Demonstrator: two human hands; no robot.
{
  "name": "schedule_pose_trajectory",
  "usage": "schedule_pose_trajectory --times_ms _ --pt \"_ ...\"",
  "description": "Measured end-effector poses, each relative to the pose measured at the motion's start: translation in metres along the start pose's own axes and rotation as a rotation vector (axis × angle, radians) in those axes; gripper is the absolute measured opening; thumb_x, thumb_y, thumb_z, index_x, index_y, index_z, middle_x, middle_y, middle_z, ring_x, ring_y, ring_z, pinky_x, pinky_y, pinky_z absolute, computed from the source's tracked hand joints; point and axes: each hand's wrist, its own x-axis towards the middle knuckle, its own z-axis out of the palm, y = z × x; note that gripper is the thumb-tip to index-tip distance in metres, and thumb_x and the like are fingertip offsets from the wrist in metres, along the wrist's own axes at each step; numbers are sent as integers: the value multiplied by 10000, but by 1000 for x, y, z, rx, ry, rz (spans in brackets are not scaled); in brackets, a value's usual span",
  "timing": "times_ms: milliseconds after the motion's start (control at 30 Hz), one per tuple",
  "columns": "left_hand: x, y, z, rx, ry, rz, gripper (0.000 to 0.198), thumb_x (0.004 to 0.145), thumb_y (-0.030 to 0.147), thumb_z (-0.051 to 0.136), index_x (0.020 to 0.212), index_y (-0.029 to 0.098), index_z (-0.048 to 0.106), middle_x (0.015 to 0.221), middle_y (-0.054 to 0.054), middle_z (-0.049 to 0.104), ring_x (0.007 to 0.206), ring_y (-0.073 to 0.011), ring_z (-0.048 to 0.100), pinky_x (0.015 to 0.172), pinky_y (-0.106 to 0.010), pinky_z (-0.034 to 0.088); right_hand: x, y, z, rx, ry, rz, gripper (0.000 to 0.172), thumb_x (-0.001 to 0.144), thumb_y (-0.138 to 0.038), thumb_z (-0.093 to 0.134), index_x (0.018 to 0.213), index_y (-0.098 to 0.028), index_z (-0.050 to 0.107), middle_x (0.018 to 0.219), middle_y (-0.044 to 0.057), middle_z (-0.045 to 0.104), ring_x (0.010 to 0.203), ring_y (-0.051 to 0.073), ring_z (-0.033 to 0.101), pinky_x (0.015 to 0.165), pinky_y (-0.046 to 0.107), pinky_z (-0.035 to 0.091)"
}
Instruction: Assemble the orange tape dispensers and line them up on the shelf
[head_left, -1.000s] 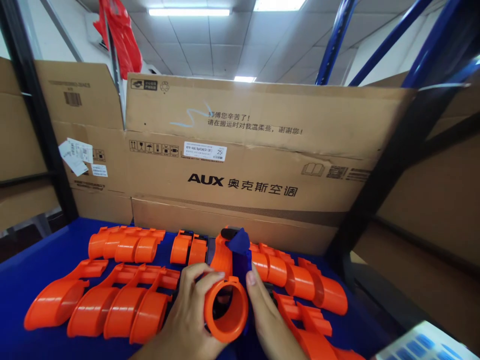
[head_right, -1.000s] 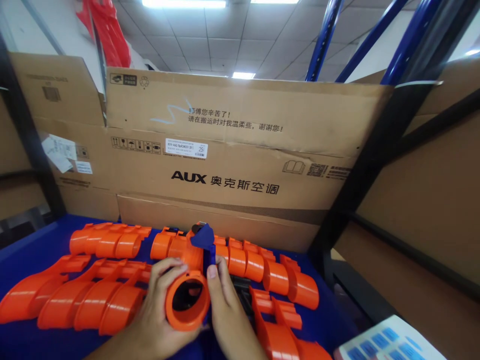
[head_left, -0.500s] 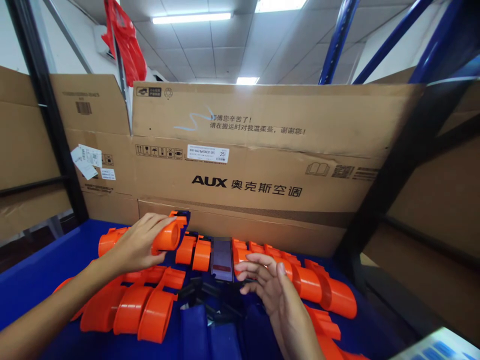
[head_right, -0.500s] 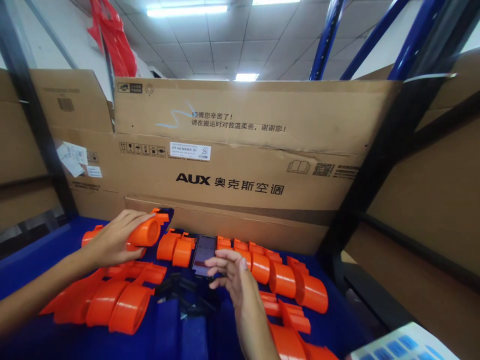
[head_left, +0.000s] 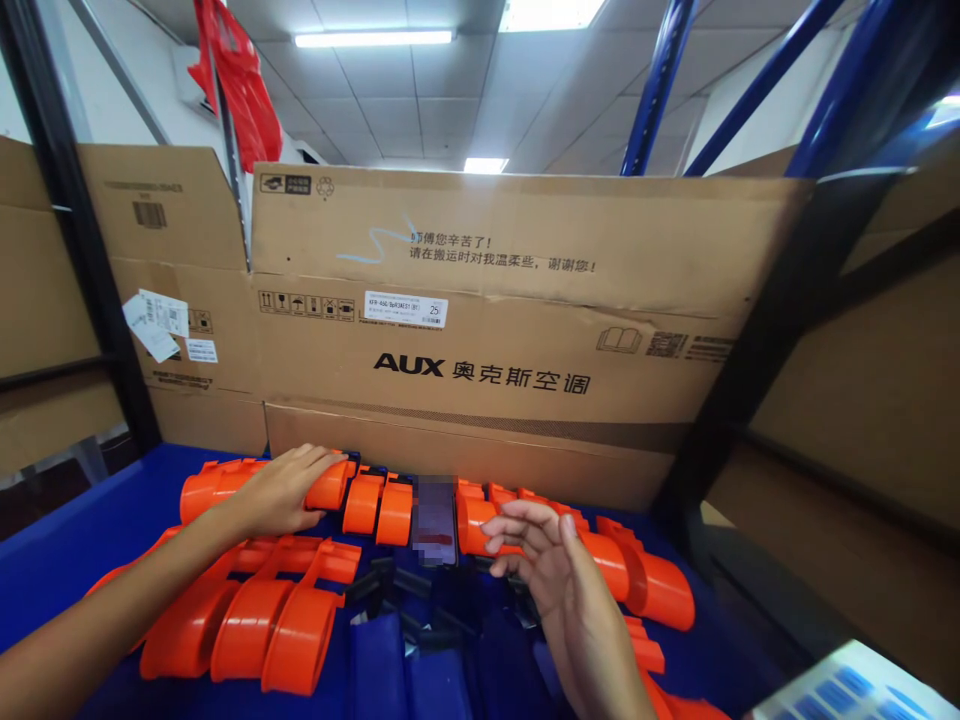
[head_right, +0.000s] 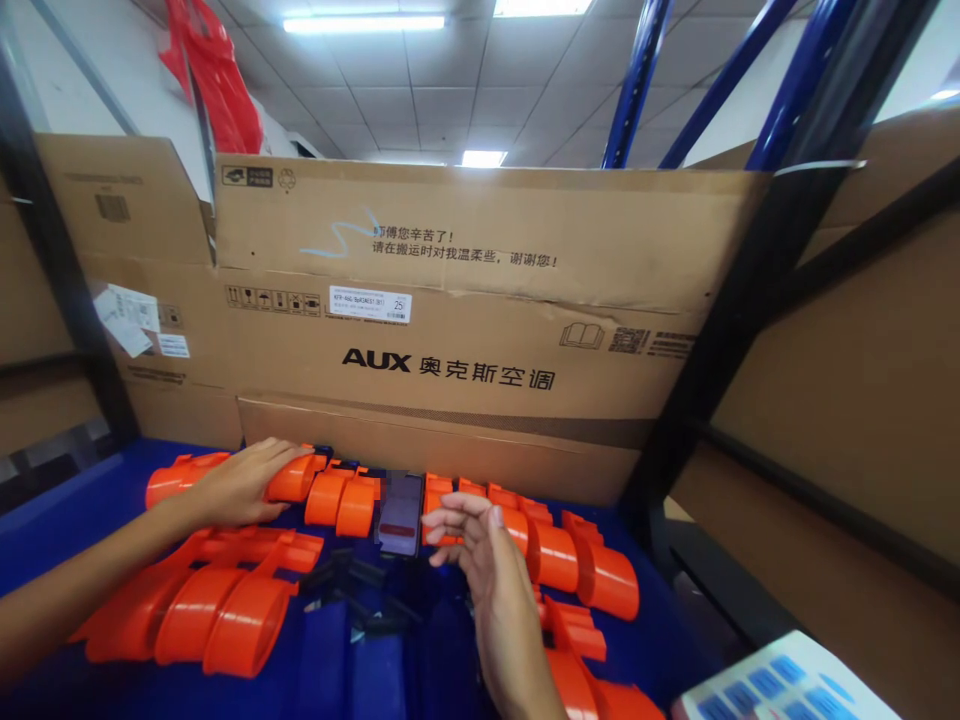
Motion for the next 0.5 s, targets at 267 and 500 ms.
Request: schedule_pose_trajectory --times_ms 267,500 --pt "-5 -14 11 -14 -112 -41 891 716 366 744 1526 289 381 1474 -137 571 1322 -406 520 1085 -550 369 1 0 -2 1 -5 17 544 955 -681 411 1045 -211 671 936 97 713 830 253 630 669 371 511" --pt "-20 -48 -7 -45 -219 -110 932 677 342 720 1541 299 375 1510 -132 556 1313 -410 554 1077 -548 385 2 -1 -2 37 -9 21 537 955 -676 420 1028 -213 682 927 94 719 863 255 629 677 360 510"
